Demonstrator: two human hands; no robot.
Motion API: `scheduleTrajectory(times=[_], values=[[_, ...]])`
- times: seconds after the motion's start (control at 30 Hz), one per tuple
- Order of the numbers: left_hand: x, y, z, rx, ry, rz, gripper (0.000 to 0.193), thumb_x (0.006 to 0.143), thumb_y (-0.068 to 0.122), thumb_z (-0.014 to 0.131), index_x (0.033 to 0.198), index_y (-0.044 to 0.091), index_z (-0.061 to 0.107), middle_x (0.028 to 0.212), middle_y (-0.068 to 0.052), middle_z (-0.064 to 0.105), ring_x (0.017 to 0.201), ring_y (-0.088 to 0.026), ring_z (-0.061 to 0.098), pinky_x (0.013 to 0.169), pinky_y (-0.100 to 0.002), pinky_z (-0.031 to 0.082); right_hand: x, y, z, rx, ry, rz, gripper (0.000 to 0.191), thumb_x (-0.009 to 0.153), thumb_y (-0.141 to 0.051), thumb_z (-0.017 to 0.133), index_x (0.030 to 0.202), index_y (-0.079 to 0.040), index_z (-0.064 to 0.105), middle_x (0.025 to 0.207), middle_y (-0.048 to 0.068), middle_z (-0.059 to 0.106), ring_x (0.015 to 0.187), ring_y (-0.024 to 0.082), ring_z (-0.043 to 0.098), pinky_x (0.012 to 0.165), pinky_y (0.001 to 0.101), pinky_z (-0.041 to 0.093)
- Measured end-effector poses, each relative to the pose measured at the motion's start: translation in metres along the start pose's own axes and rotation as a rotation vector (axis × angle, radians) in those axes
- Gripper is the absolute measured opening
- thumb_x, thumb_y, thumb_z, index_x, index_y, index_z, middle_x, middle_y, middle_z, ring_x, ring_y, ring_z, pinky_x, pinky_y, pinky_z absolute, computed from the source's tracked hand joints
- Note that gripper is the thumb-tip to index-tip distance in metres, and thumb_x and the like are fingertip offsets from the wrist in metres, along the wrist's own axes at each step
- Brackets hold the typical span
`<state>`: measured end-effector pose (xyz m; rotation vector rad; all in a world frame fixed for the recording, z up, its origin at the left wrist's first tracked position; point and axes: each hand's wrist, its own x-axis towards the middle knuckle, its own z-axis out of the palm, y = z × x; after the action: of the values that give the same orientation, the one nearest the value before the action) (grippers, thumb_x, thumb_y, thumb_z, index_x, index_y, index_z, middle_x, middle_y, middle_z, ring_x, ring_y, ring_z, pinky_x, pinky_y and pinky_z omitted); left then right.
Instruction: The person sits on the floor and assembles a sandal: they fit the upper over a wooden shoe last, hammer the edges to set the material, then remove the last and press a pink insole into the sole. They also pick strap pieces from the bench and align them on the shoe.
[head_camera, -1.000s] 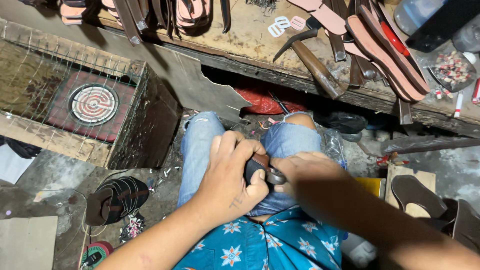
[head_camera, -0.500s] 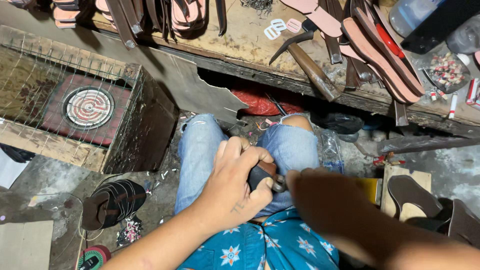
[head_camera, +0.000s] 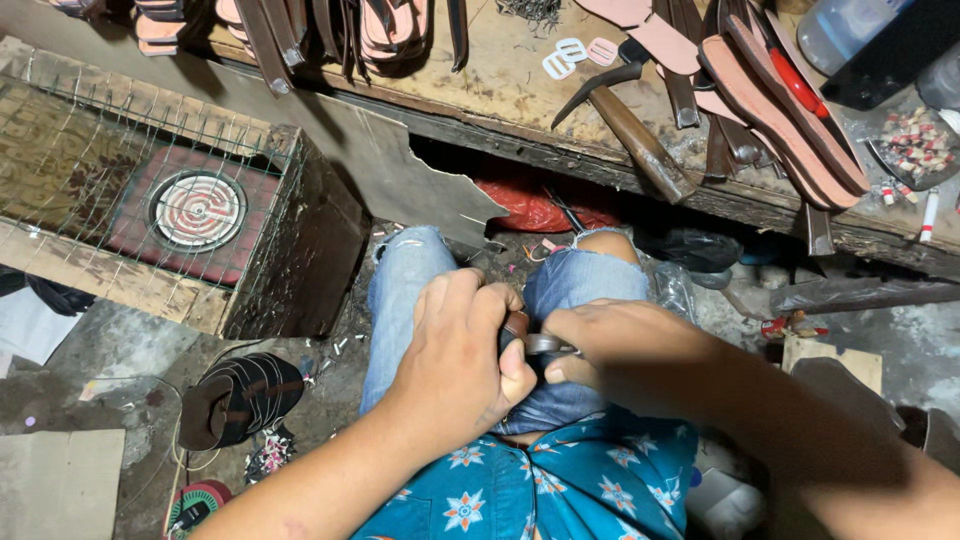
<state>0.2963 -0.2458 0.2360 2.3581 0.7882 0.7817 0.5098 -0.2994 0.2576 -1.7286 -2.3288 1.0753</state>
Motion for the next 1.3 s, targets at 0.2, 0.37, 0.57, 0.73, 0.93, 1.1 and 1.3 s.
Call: scheduleTrajectory(times=[0.2,0.37,0.57,0.73,0.93,1.1,1.3], values=[[-0.001,-0.005,-0.002,-0.133,-0.026,-0.017,0.039,0.078,0.013,0.069,0.115,0.006,0.056,0.108,-0.016,0.053,0.106,-0.039,0.052,0.095,-0.048,0.044,-0.01,-0.024,0.023,-0.179,0.042,0.188,0.031,0.09,-0.036,0.068,0.103,-0.009,0.059,0.078,0.015,0.069,0.082,0.035,0.07,0.074,0.0494,0.053],[0.002,-0.011,0.005,-0.206,-0.007,-0.088,0.027,0.088,0.015,0.07,0.111,0.009,0.057,0.107,-0.014,0.055,0.106,-0.037,0.052,0.095,-0.046,0.044,-0.005,-0.01,0.043,-0.069,0.12,0.155,0.035,0.09,-0.034,0.068,0.106,-0.004,0.059,0.082,0.017,0.071,0.083,0.036,0.07,0.075,0.0471,0.053],[0.002,-0.021,0.012,-0.063,0.088,-0.009,0.047,0.077,0.016,0.074,0.117,0.005,0.052,0.115,-0.021,0.05,0.108,-0.042,0.049,0.099,-0.05,0.042,-0.02,0.009,0.064,0.001,0.099,0.288,0.044,0.086,-0.038,0.068,0.119,-0.009,0.063,0.105,0.016,0.069,0.098,0.035,0.067,0.083,0.0479,0.051],[0.004,-0.024,0.006,-0.04,0.033,0.031,0.066,0.068,0.018,0.08,0.128,0.006,0.055,0.13,-0.026,0.047,0.121,-0.047,0.045,0.106,-0.05,0.039,-0.049,0.025,0.081,-0.053,-0.095,0.253,0.045,0.092,-0.048,0.067,0.111,-0.007,0.067,0.11,0.017,0.063,0.107,0.036,0.06,0.093,0.0467,0.048],[0.042,-0.028,0.009,-0.315,-0.072,0.116,0.079,0.071,0.018,0.08,0.141,0.005,0.046,0.14,-0.023,0.05,0.132,-0.043,0.048,0.115,-0.045,0.039,-0.023,0.104,0.033,-0.272,0.704,0.142,0.054,0.082,-0.036,0.073,0.118,0.002,0.062,0.116,0.022,0.059,0.109,0.042,0.057,0.095,0.0496,0.046],[0.103,-0.048,0.041,-0.585,-0.469,0.409,0.079,0.068,0.023,0.081,0.137,0.007,0.048,0.135,-0.019,0.059,0.129,-0.037,0.056,0.113,-0.042,0.043,0.038,0.157,-0.006,-0.345,0.825,0.406,0.068,0.078,-0.029,0.084,0.131,0.003,0.055,0.122,0.025,0.056,0.113,0.047,0.055,0.094,0.0523,0.047],[0.099,-0.051,0.106,-0.198,-0.699,0.136,0.069,0.069,0.023,0.081,0.134,0.013,0.06,0.116,-0.019,0.066,0.114,-0.036,0.059,0.097,-0.045,0.049,0.069,0.189,-0.015,-0.229,0.843,0.475,0.054,0.084,-0.024,0.081,0.126,0.003,0.06,0.119,0.026,0.06,0.105,0.046,0.061,0.09,0.0509,0.05]])
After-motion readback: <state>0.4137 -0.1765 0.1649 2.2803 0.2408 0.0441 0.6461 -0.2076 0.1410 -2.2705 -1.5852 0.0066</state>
